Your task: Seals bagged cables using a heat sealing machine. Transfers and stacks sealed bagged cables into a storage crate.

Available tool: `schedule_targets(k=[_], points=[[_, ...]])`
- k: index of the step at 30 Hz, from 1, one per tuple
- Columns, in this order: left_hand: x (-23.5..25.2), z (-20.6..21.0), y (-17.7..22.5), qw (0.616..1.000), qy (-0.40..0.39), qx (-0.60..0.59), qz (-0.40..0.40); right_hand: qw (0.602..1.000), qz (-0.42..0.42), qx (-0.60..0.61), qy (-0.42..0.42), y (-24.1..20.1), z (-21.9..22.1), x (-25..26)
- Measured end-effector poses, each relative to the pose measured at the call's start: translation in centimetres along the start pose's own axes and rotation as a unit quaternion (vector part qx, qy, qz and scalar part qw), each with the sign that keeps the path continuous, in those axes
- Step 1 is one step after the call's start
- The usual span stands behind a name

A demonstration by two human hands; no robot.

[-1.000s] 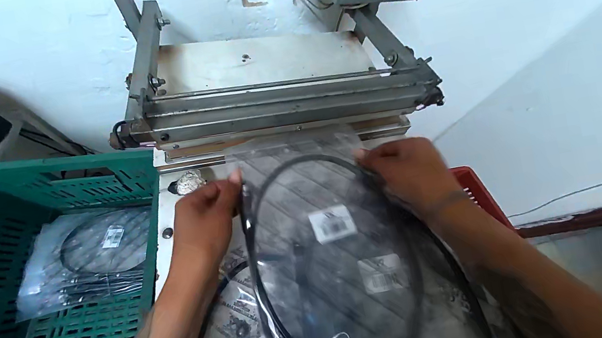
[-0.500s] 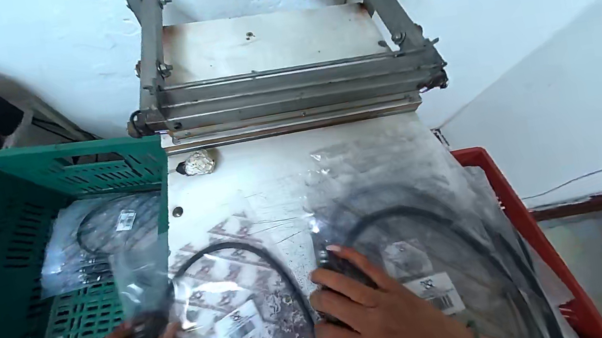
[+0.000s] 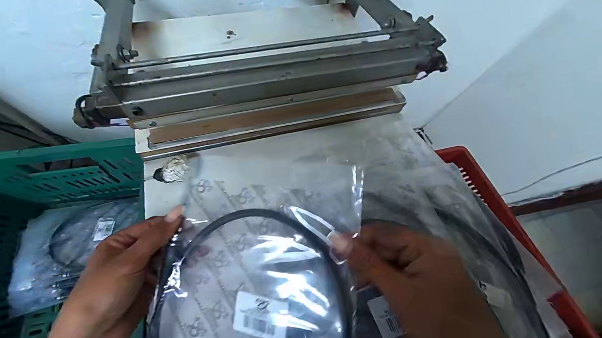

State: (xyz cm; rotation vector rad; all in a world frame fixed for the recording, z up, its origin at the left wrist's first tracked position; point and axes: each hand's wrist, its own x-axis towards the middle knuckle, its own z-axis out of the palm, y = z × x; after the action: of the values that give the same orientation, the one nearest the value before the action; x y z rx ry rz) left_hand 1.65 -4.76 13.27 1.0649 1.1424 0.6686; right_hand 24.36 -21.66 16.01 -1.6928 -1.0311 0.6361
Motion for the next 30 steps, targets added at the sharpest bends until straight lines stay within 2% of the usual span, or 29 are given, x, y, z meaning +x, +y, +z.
schedule_targets(k=[2, 5, 9, 13, 17, 25, 30], points=[[1.1, 1.0, 0.6, 1.000, 0.005, 0.020, 0.021, 0.997, 0.035, -0.061, 0.018, -0.4, -1.5, 2.8], [3.2, 3.5, 0.9, 0.993, 0.046, 0.081, 0.072, 0.990, 0.036, -0.130, 0.052, 0.7, -2.7, 8.3], [7.1, 6.5, 0.1, 0.990, 0.100, 0.077, 0.056, 0.976, 0.155, -0.138, 0.063, 3.1, -2.2, 13.5], [8.2, 7.1, -0.4, 0.987, 0.137, 0.073, 0.034, 0.968, 0.194, -0.141, 0.068, 3.6, -1.8, 14.6], [8.4, 7.3, -0.1, 0.987, 0.148, 0.061, 0.027, 0.973, 0.181, -0.125, 0.075, 4.2, -1.6, 15.4], [8.3, 6.7, -0.3, 0.989, 0.129, 0.053, 0.053, 0.973, 0.176, -0.135, 0.064, 4.3, -1.3, 15.4], [8.4, 7.3, -0.5, 0.977, 0.146, 0.145, 0.058, 0.972, 0.186, -0.134, 0.044, 4.5, -1.5, 15.7]])
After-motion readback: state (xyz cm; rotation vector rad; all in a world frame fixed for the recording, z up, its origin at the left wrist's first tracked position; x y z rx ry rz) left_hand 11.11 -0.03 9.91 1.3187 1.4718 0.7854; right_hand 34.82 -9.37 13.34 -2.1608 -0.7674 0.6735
